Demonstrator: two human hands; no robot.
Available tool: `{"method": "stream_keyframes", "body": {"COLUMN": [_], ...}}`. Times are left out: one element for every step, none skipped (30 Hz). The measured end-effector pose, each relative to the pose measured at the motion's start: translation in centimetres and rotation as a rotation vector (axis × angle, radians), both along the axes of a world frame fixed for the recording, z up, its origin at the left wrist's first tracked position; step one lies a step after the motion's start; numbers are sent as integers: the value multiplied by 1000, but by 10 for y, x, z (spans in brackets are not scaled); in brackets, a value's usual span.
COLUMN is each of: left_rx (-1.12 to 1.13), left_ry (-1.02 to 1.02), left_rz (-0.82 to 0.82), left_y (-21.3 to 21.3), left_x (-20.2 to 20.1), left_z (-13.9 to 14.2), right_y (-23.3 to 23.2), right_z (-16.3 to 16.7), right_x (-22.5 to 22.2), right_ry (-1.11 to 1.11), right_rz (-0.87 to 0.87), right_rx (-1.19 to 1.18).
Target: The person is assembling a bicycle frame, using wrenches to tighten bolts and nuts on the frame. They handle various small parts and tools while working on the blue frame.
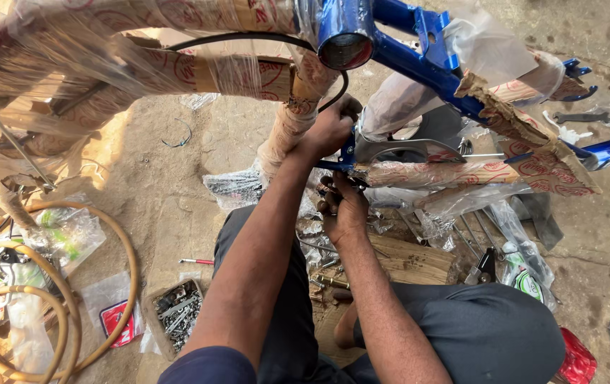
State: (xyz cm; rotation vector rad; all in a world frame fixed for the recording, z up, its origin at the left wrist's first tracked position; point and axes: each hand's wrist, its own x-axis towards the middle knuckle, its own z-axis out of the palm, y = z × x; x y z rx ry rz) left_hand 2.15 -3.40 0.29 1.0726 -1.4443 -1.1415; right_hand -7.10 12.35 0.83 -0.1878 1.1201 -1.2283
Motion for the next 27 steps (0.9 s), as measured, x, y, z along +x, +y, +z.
{"method": "stream_keyframes", "body": {"left_rx": [44, 85, 123, 113, 103, 91, 45, 6, -35, -18, 4, 40, 55, 56, 56, 51, 46, 13, -5, 14, 39, -3, -57, -77, -116, -188, -307], "left_ry": [11, 19, 28, 14, 0, -18, -51, -82, -107, -98, -88, -72, -76, -87, -96, -100, -107, -120, -77, -21, 34, 16, -5, -14, -47, -89, -142], "left_rz": [-34, -67, -100, -108, -108, -108, -99, -91, -86, -82, -84, -88, -102, -114, -124, -118, -119, -114, -116, -125, -148, -145, -131, -120, -5, 116, 255], "left_y": [9, 16, 21, 23, 25, 25, 24, 25, 26, 26, 28, 30, 32, 32, 30, 29, 29, 24, 18, 19, 24, 26, 28, 40, 65, 83, 94], "left_x": [3, 7, 11, 12, 14, 16, 18, 19, 18, 18, 17, 16, 15, 16, 17, 17, 17, 19, 21, 21, 19, 19, 19, 18, 14, 12, 14], "left_z": [-1, 1, 4, 10, 15, 21, 27, 31, 33, 35, 35, 34, 32, 30, 29, 28, 27, 28, 30, 31, 30, 31, 33, 32, 25, 23, 22], "right_y": [0, 0, 0, -1, -2, -3, -5, -5, -6, -7, -8, -9, -9, -10, -12, -13, -13, -14, -15, -14, -12, -10, -10, -10, -10, -13, -18], "right_z": [-1, -2, -4, -5, -7, -8, -9, -11, -11, -12, -12, -12, -11, -11, -11, -11, -12, -13, -14, -15, -17, -17, -17, -17, -17, -16, -15], "right_x": [0, 1, 2, 3, 6, 9, 13, 18, 22, 25, 28, 29, 28, 28, 26, 24, 22, 21, 20, 19, 18, 17, 18, 17, 18, 17, 18], "right_ry": [-6, -14, -22, 21, 64, 102, 117, 135, 159, 141, 124, 115, 134, 145, 157, 188, 215, 236, 215, 208, 200, 217, 232, 259, 252, 239, 209], "right_rz": [-4, -8, -11, -15, -10, -5, -41, -77, -116, -152, -193, -234, -244, -254, -262, -196, -135, -74, -89, -104, -134, -113, -83, -52, -67, -80, -82], "right_rx": [3, 2, -1, -35, -70, -109, -141, -165, -192, -148, -98, -34, 12, 44, 75, 57, 40, -7, -48, -53, -49, -43, -51, -24, 28, 48, 19]}}
